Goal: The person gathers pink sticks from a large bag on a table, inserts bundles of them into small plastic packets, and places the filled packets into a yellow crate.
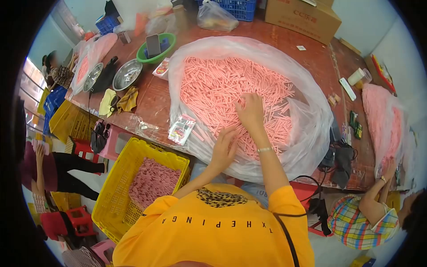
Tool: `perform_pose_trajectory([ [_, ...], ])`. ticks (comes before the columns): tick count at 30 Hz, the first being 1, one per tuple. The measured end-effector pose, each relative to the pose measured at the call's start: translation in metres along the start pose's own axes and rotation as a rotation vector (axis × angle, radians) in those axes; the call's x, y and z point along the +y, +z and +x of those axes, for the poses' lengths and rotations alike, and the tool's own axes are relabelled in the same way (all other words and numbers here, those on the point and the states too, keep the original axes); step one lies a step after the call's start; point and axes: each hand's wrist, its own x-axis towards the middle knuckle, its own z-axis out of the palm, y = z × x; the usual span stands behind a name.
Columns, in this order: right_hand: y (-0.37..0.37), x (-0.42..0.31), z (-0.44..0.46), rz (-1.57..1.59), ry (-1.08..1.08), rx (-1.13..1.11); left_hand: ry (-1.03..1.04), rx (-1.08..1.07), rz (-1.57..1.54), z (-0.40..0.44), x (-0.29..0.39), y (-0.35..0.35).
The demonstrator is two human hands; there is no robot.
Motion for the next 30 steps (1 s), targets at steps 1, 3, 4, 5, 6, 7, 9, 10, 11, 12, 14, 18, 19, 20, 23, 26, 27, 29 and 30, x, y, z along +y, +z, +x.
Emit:
perform_pose_trajectory([
  [1, 0.009, -0.002, 0.011, -0.066, -0.004, -0.038, -0.001, -0.004, -0.002, -0.001, -0.001, 0.000],
  [3, 0.023, -0.008, 0.028, -0.198, -0.016, -0.113, -0.001, -0.010, -0.006, -0.001, -0.002, 0.001],
  [4, 0.031, -0.010, 0.026, -0.230, -0.017, -0.136, -0.008, -0.008, -0.011, -0.002, -0.002, 0.001],
  [5, 0.041, -0.011, 0.024, -0.263, -0.019, -0.160, -0.014, -0.006, -0.015, -0.002, -0.003, 0.001],
  [6, 0.043, -0.015, 0.024, -0.297, -0.021, -0.183, -0.020, -0.003, -0.021, -0.001, -0.003, 0.002],
  [7, 0.041, -0.017, 0.024, -0.327, -0.023, -0.231, -0.008, -0.009, -0.028, 0.001, -0.005, 0.001],
  [9, 0.032, -0.021, 0.017, -0.386, -0.025, -0.340, 0.003, -0.021, -0.045, 0.000, -0.006, 0.001],
  [10, 0.031, -0.020, 0.014, -0.420, -0.027, -0.363, -0.018, -0.029, -0.059, -0.002, -0.006, 0.001],
  [11, 0.029, -0.018, 0.012, -0.454, -0.030, -0.382, -0.035, -0.037, -0.071, -0.003, -0.007, 0.001],
  [12, 0.027, -0.016, 0.011, -0.487, -0.036, -0.401, -0.052, -0.043, -0.083, -0.001, -0.006, 0.000],
  [14, 0.021, -0.011, 0.007, -0.429, -0.065, -0.398, -0.039, -0.031, -0.085, 0.002, 0.000, -0.007],
  [18, 0.001, -0.002, 0.005, -0.267, 0.003, -0.367, 0.004, 0.008, -0.002, 0.016, 0.007, -0.025],
  [19, -0.003, 0.001, 0.006, -0.242, -0.006, -0.344, -0.016, 0.018, -0.006, 0.019, 0.004, -0.027],
  [20, -0.009, 0.006, 0.007, -0.219, -0.013, -0.318, -0.034, 0.027, -0.011, 0.021, 0.003, -0.028],
  [23, -0.028, 0.009, 0.009, 0.149, 0.291, -0.379, 0.000, 0.046, 0.010, 0.033, -0.006, -0.028],
  [26, -0.048, 0.005, 0.004, 0.941, 0.754, -0.469, 0.051, 0.020, 0.021, 0.045, -0.012, -0.027],
  [27, -0.053, 0.004, 0.000, 1.256, 0.900, -0.482, 0.062, 0.003, 0.018, 0.049, -0.013, -0.026],
  [29, -0.053, 0.006, -0.008, 1.311, 0.879, -0.498, 0.025, -0.031, -0.006, 0.063, -0.011, -0.026],
  [30, -0.052, 0.006, -0.012, 1.342, 0.866, -0.509, 0.007, -0.047, -0.013, 0.070, -0.012, -0.027],
])
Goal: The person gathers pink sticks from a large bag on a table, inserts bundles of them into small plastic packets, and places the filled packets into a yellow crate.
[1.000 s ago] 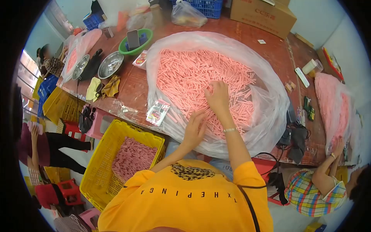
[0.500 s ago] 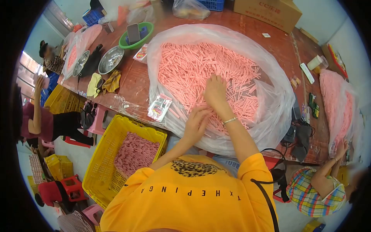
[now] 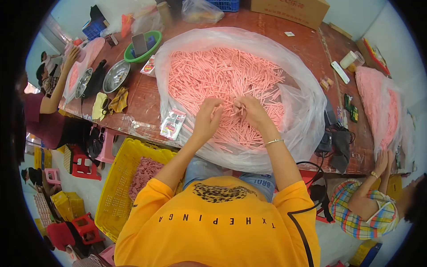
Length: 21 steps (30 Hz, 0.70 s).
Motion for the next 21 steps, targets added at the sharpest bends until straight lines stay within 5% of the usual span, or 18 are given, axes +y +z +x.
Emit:
perform_pose_trajectory([
  [3, 0.007, 0.006, -0.015, -0.306, -0.131, 0.052, -0.501, -0.030, -0.292, 0.021, -0.002, 0.007],
  [5, 0.005, 0.011, -0.019, -0.681, -0.288, 0.048, -0.532, -0.083, -0.294, 0.033, -0.005, 0.015],
  [7, 0.014, 0.010, -0.024, -0.702, -0.250, 0.103, -0.335, -0.127, -0.264, 0.025, -0.024, 0.030],
  [9, 0.008, 0.013, -0.022, -0.563, -0.166, 0.071, -0.500, -0.207, -0.325, 0.030, 0.012, 0.019],
  [13, 0.001, 0.010, -0.022, -0.458, 0.003, 0.025, -0.063, -0.121, 0.087, 0.020, 0.004, 0.025],
  [21, 0.017, 0.020, -0.024, -1.020, -0.492, 0.179, -0.136, -0.046, -0.053, 0.023, 0.021, 0.004],
])
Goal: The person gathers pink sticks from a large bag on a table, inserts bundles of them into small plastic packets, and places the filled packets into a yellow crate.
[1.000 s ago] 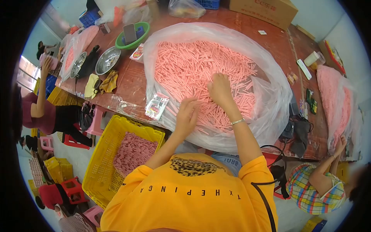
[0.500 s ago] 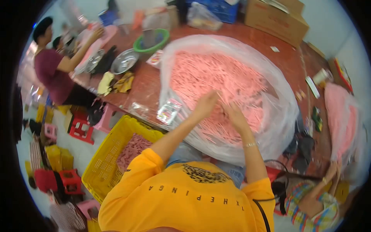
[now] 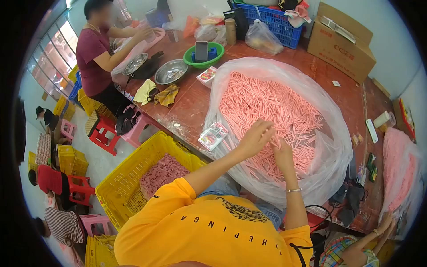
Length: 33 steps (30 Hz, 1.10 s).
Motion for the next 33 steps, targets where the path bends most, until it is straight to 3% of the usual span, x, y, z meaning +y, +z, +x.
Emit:
perform_pose_trajectory([
  [4, 0.007, 0.008, -0.003, 0.038, 0.094, -0.090, 0.138, -0.026, 0.060, -0.013, 0.011, 0.018],
  [7, 0.016, 0.049, -0.007, 0.026, 0.114, -0.028, 0.244, -0.106, 0.135, -0.022, 0.010, 0.027],
  [9, 0.050, 0.103, -0.001, -0.262, -0.189, 0.370, 0.363, -0.178, 0.235, -0.026, 0.009, 0.030],
  [11, 0.050, 0.102, 0.000, -0.195, -0.165, 0.385, 0.334, -0.192, 0.280, -0.023, 0.001, 0.032],
  [12, 0.030, 0.066, -0.006, 0.012, 0.012, 0.200, 0.320, -0.200, 0.303, -0.021, -0.002, 0.032],
  [13, 0.014, 0.036, -0.008, 0.216, 0.188, 0.013, 0.187, -0.162, 0.152, -0.021, 0.006, 0.026],
  [16, -0.003, -0.006, -0.001, 0.460, 0.348, 0.140, -0.134, -0.021, -0.252, -0.022, 0.020, 0.014],
  [18, -0.003, -0.010, 0.009, 0.754, 0.195, 0.271, -0.250, 0.108, -0.459, -0.031, -0.009, 0.031],
  [19, -0.003, -0.011, 0.011, 0.898, 0.116, 0.336, -0.461, 0.078, -0.724, -0.035, -0.013, 0.038],
  [21, 0.002, -0.015, 0.013, 0.765, 0.123, 0.340, -0.881, 0.007, -1.253, -0.038, -0.014, 0.050],
  [24, 0.016, -0.017, 0.009, 0.609, 0.137, 0.320, -0.662, -0.144, -1.455, -0.033, -0.010, 0.057],
  [27, 0.020, -0.016, 0.005, 0.377, 0.075, 0.291, -0.665, -0.014, -1.468, -0.021, 0.033, 0.044],
  [30, 0.018, -0.008, -0.002, 0.138, -0.035, 0.312, -0.342, -0.292, -1.502, -0.021, -0.002, 0.055],
  [32, 0.016, 0.017, -0.006, 0.200, -0.008, 0.319, -0.477, -0.200, -0.948, -0.033, -0.036, 0.063],
  [33, 0.009, 0.006, -0.008, 0.234, -0.025, 0.323, -0.199, -0.069, -0.362, -0.036, -0.038, 0.056],
])
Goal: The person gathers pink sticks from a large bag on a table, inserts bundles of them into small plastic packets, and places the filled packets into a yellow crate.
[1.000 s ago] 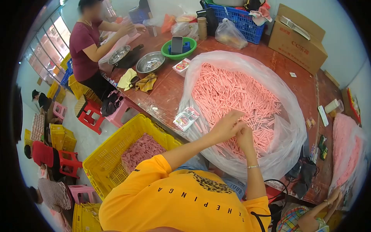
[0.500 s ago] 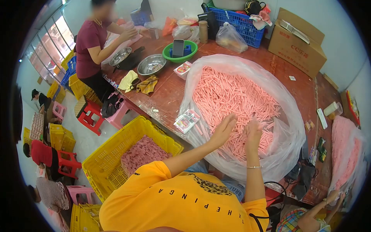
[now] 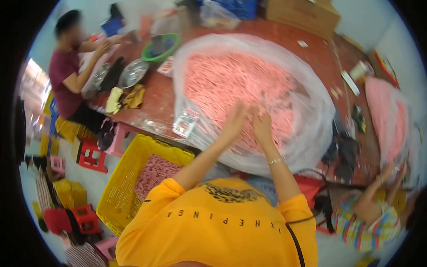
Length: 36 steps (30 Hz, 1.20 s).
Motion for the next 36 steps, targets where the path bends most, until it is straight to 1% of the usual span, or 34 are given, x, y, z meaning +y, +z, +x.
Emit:
perform_pose_trajectory([
  [1, -0.003, -0.012, -0.002, 0.041, -0.017, -0.002, 0.169, 0.030, 0.235, -0.002, 0.010, -0.006],
  [2, -0.006, -0.010, -0.006, 0.046, 0.073, -0.026, 0.330, 0.101, 0.474, -0.004, 0.020, -0.012],
  [4, -0.006, -0.008, -0.011, 0.079, 0.236, -0.099, 0.368, 0.060, 0.291, 0.000, 0.079, -0.019],
  [6, 0.004, -0.008, -0.018, 0.063, -0.006, -0.032, 0.531, -0.117, 0.631, 0.000, 0.095, -0.014],
  [7, 0.004, -0.005, -0.021, 0.039, -0.043, -0.028, 0.613, -0.208, 0.801, 0.000, 0.098, -0.012],
  [8, 0.005, -0.001, -0.024, 0.015, -0.080, -0.023, 0.607, -0.249, 0.829, 0.000, 0.090, -0.011],
  [10, 0.000, 0.005, -0.027, -0.066, 0.020, -0.068, 0.598, -0.336, 0.880, -0.002, 0.075, -0.008],
  [13, -0.012, -0.005, -0.019, 0.105, 0.414, -0.147, 0.145, -0.130, 0.292, -0.015, 0.079, -0.009],
  [15, -0.017, 0.002, -0.019, 0.484, 0.362, -0.089, -0.105, -0.095, -0.174, -0.024, 0.062, -0.007],
  [16, -0.016, 0.002, -0.019, 0.519, 0.313, -0.048, -0.229, -0.070, -0.404, -0.026, 0.057, -0.006],
  [17, -0.015, 0.001, -0.019, 0.553, 0.263, -0.008, -0.311, -0.117, -0.605, -0.029, 0.053, -0.002],
  [19, 0.003, -0.013, -0.019, 0.316, 0.136, 0.099, -0.474, -0.208, -1.002, -0.033, 0.067, 0.008],
  [22, 0.002, -0.005, -0.022, 0.215, 0.012, 0.074, -0.433, -0.228, -0.867, -0.038, 0.055, 0.011],
  [25, -0.007, -0.008, -0.030, 0.329, 0.189, 0.033, -0.460, -0.145, -0.829, -0.041, 0.044, 0.001],
  [28, -0.014, -0.007, -0.028, 0.501, 0.195, 0.089, -0.353, -0.107, -0.461, -0.047, 0.051, -0.007],
  [31, -0.032, 0.005, -0.025, 0.715, 0.424, 0.155, -0.039, -0.097, 0.325, -0.038, 0.031, -0.023],
  [34, -0.037, -0.005, -0.029, 0.647, 0.513, 0.123, 0.256, -0.096, 0.690, -0.026, 0.032, -0.026],
  [36, -0.040, -0.004, -0.032, 0.606, 0.557, 0.108, 0.344, -0.112, 0.741, -0.016, 0.033, -0.026],
])
